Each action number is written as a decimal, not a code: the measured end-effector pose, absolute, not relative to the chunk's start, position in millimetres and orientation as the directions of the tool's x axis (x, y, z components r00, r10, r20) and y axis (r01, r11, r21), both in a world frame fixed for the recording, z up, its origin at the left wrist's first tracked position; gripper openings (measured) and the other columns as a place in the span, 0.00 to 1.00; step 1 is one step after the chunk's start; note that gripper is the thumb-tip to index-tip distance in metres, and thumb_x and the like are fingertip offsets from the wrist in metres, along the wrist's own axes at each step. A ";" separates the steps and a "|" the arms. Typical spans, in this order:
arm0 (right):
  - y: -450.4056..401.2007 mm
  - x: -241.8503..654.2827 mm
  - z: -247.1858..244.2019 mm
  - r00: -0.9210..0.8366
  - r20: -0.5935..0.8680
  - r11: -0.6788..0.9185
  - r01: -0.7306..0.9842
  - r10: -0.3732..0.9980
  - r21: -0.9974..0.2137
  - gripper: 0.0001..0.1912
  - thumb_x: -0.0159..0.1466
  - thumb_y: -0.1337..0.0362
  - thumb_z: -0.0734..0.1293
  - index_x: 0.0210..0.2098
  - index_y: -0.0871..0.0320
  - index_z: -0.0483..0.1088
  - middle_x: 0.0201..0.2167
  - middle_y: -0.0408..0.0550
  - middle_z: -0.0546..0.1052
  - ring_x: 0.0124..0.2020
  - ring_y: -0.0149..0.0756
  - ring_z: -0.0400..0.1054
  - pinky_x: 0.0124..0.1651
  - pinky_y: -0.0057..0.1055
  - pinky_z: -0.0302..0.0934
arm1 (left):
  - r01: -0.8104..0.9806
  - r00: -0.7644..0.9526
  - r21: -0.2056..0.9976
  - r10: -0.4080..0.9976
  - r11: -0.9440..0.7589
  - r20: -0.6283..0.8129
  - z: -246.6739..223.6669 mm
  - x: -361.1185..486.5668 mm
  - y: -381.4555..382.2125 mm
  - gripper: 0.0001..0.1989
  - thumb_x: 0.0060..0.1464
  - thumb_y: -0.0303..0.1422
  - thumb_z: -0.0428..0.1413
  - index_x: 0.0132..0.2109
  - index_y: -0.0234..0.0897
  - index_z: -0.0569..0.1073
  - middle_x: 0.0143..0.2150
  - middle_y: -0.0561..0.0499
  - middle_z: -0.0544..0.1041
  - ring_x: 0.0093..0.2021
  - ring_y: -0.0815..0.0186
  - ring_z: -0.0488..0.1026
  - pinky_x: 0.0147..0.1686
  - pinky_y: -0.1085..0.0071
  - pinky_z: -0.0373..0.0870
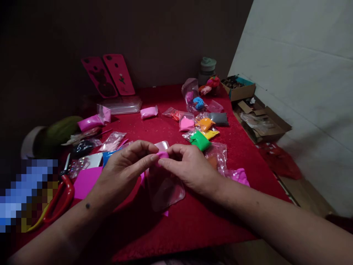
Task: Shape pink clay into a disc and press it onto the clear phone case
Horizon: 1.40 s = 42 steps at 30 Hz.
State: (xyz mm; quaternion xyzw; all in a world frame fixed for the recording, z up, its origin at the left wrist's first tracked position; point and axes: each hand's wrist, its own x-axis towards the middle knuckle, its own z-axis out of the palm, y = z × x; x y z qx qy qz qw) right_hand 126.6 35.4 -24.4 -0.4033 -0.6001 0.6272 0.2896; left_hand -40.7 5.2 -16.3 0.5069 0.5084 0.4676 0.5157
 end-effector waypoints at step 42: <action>35.5 130.1 -23.2 -0.403 -0.012 0.017 0.070 0.915 -0.997 0.09 0.62 0.59 0.70 0.31 0.59 0.76 0.31 0.45 0.77 0.33 0.31 0.69 0.37 0.27 0.64 | -0.057 0.147 0.968 0.961 0.246 -0.236 -10.0 -35.7 5.2 0.25 0.47 0.31 0.65 0.51 0.36 0.66 0.32 0.55 0.76 0.28 0.70 0.73 0.28 0.75 0.70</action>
